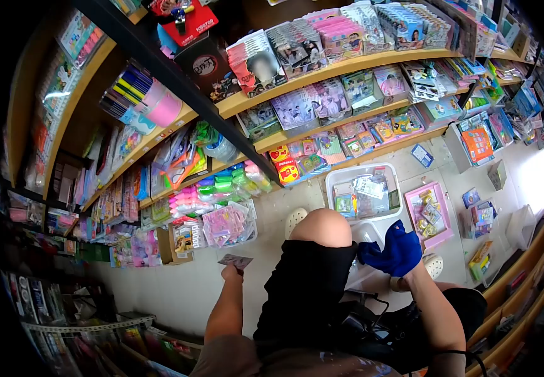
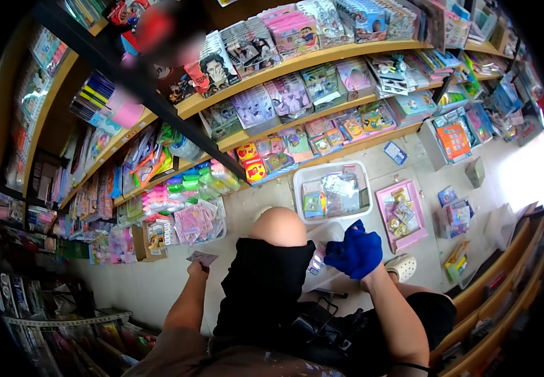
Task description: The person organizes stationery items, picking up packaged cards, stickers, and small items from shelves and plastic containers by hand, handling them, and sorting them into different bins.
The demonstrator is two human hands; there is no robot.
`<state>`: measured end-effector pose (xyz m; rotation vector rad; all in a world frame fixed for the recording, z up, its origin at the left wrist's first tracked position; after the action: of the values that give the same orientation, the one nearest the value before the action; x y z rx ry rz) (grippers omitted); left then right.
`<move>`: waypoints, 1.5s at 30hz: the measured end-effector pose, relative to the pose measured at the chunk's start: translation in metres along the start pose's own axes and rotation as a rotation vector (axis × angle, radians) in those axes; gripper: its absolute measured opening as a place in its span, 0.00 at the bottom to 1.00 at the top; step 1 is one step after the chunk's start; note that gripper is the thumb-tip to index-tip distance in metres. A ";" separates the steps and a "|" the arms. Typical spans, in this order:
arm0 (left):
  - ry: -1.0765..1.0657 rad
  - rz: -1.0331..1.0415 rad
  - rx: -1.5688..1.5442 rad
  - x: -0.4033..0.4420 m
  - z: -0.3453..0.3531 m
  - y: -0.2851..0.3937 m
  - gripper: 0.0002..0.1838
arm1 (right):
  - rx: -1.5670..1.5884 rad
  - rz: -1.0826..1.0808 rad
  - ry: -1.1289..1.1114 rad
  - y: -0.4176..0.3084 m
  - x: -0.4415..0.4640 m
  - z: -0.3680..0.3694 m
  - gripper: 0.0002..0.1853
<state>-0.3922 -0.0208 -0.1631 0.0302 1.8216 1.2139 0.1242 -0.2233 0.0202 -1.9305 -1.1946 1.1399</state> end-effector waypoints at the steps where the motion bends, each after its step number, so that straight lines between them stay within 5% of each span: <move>1: -0.049 -0.045 -0.091 0.013 0.001 0.004 0.09 | 0.081 -0.025 0.003 0.001 0.000 0.003 0.11; 5: -0.175 -0.084 -0.333 0.043 0.035 0.035 0.18 | -0.433 -0.187 0.103 -0.024 0.001 0.003 0.12; 6: -0.483 -0.012 -0.336 0.074 0.043 0.037 0.21 | -0.510 -0.207 0.118 -0.030 0.002 0.004 0.12; 9: -0.023 -0.095 0.128 0.031 0.057 0.056 0.21 | -0.677 -0.263 0.158 -0.043 0.006 0.009 0.13; 13: -0.454 -0.295 0.449 0.053 0.040 -0.006 0.16 | -0.820 -0.328 0.219 -0.056 0.010 0.010 0.14; 19: -0.619 -0.282 0.618 -0.008 0.074 -0.041 0.15 | -0.958 -0.480 0.341 -0.094 0.003 -0.014 0.09; 24: -0.968 0.297 1.048 -0.073 0.157 0.012 0.09 | -0.153 -0.326 0.420 -0.087 -0.008 -0.029 0.10; 28: -1.001 0.264 1.199 -0.108 0.252 0.020 0.09 | 0.223 -0.210 0.448 -0.054 0.005 -0.005 0.10; 31: -1.234 0.551 1.477 -0.168 0.318 0.015 0.10 | -0.189 -0.231 0.386 -0.035 -0.002 -0.005 0.11; 34: -1.394 1.105 1.850 -0.200 0.346 -0.017 0.11 | -0.864 -0.256 0.354 -0.016 -0.017 0.003 0.12; 38: -1.430 1.215 2.142 -0.221 0.354 -0.107 0.11 | -1.234 -0.317 0.657 -0.010 -0.024 -0.002 0.10; 42: -1.442 1.506 1.924 -0.235 0.348 -0.195 0.14 | -0.431 -0.274 0.725 -0.010 -0.007 -0.048 0.10; 45: -1.239 1.634 1.768 -0.217 0.343 -0.233 0.20 | 0.033 -0.205 0.701 0.013 0.016 -0.056 0.14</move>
<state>0.0715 0.0034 -0.2232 2.7615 0.7594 -0.2921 0.1823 -0.2172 0.0294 -1.8869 -0.9339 0.3139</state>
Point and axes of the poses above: each hand's wrist, its own x-axis towards the middle knuckle, its own z-axis out of the palm, y = z × x, the point moved 3 cm from there along x, towards the middle knuckle, and after that the axes turned 5 degrees about y, right-handed, at the moved point
